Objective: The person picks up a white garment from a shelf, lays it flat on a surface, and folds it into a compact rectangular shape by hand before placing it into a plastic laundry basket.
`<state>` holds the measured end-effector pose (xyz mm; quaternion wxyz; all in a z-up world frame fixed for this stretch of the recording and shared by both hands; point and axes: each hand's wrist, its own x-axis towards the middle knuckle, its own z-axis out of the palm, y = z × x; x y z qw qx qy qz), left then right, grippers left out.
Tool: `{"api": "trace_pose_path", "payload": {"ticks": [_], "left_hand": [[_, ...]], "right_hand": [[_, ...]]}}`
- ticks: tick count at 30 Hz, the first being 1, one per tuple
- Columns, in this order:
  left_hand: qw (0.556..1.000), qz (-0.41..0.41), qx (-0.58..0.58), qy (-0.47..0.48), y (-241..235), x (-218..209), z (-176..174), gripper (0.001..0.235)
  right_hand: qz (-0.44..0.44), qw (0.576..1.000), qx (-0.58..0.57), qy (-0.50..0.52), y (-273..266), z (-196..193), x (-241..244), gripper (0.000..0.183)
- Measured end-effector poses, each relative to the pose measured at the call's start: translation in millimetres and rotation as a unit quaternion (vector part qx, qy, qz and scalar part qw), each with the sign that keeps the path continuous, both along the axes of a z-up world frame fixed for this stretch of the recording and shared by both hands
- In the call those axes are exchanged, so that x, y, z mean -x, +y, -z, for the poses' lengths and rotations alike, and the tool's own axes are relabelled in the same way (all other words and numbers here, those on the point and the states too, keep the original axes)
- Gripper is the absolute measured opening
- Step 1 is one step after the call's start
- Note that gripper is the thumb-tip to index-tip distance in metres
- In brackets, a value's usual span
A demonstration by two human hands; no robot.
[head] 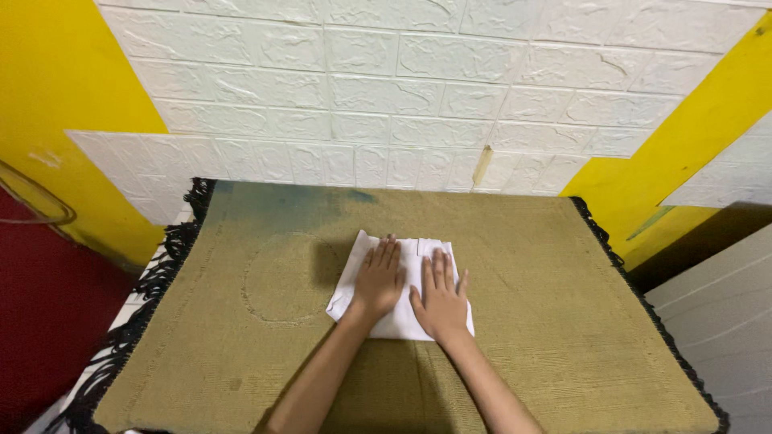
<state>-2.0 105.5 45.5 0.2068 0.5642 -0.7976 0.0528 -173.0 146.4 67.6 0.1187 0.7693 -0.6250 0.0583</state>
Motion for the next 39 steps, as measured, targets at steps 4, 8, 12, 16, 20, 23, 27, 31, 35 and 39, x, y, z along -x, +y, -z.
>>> {"api": "trace_pose_path", "payload": {"ticks": [4,8,12,16,20,23,27,31,35,39], "left_hand": [[1.0,0.007,0.02,-0.013,-6,-1,8,0.062],[1.0,0.015,-0.014,0.017,-4,-8,6,0.06],[0.999,-0.008,-0.05,-0.013,-2,-7,0,0.062],[0.996,-0.032,-0.083,-0.015,4,-17,-7,0.066],[0.975,-0.07,-0.202,-0.068,10,-36,-11,0.065],[0.966,-0.099,-0.232,-0.055,8,-45,-2,0.068],[0.974,-0.134,-0.15,0.106,15,-64,-2,0.059],[0.884,-0.209,-0.207,0.363,21,-90,1,0.049],[0.892,-0.12,-0.001,0.436,17,-122,27,0.032],[0.867,-0.115,-0.042,0.484,35,-112,-2,0.028]], "right_hand": [[-0.085,0.992,0.001,-0.094,-40,8,-10,0.072],[-0.023,0.989,-0.118,-0.083,-46,-14,-16,0.076],[0.056,0.98,-0.188,-0.034,-33,-33,-15,0.078],[0.085,0.977,-0.196,-0.018,-24,-45,-9,0.077],[0.119,0.954,-0.274,-0.007,-15,-62,1,0.067],[0.149,0.948,-0.271,-0.071,-9,-61,22,0.064],[0.143,0.962,-0.147,-0.179,13,-30,39,0.061],[0.175,0.918,-0.15,-0.323,7,-25,42,0.066],[0.191,0.767,-0.306,-0.531,-16,-38,50,0.063],[0.178,0.681,-0.378,-0.601,-36,-37,72,0.064]]}}
